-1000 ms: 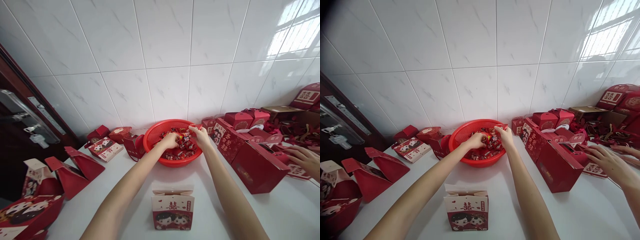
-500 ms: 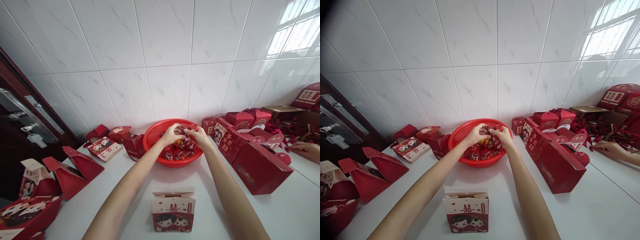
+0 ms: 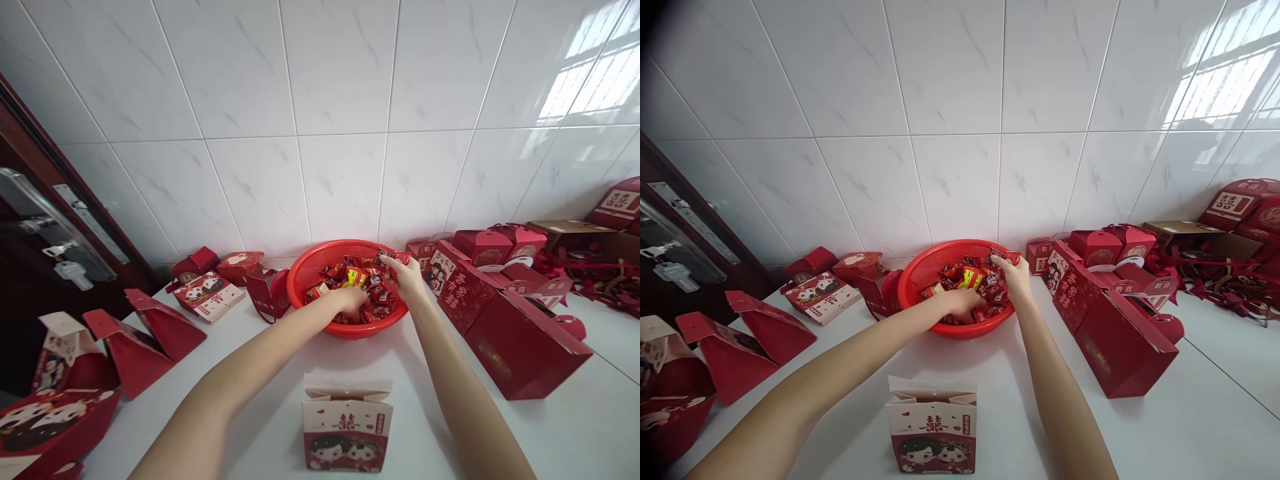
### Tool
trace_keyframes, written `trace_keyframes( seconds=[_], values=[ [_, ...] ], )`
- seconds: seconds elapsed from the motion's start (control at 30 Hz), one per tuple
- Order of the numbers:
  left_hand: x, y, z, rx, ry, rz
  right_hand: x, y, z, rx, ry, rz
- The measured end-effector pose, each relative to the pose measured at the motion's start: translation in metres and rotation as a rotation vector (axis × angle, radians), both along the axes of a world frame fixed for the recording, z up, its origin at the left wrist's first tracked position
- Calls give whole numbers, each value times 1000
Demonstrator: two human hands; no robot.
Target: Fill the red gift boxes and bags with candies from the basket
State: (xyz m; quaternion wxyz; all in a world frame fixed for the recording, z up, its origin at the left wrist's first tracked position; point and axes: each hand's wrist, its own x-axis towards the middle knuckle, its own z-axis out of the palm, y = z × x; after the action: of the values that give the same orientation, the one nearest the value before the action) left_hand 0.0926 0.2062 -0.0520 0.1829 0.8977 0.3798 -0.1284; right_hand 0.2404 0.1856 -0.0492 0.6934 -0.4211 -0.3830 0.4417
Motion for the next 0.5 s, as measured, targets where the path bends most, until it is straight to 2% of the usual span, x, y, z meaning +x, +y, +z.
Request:
trace_keyframes(
  seconds=[0.1, 0.27, 0.5],
  values=[
    [-11, 10, 4, 12, -83, 71, -1, 0, 1, 4, 1, 6],
    [-30, 21, 10, 46, -337, 210, 0, 1, 1, 2, -4, 29],
    [-32, 22, 9, 47, -554, 315, -1, -1, 2, 3, -23, 67]
  ],
)
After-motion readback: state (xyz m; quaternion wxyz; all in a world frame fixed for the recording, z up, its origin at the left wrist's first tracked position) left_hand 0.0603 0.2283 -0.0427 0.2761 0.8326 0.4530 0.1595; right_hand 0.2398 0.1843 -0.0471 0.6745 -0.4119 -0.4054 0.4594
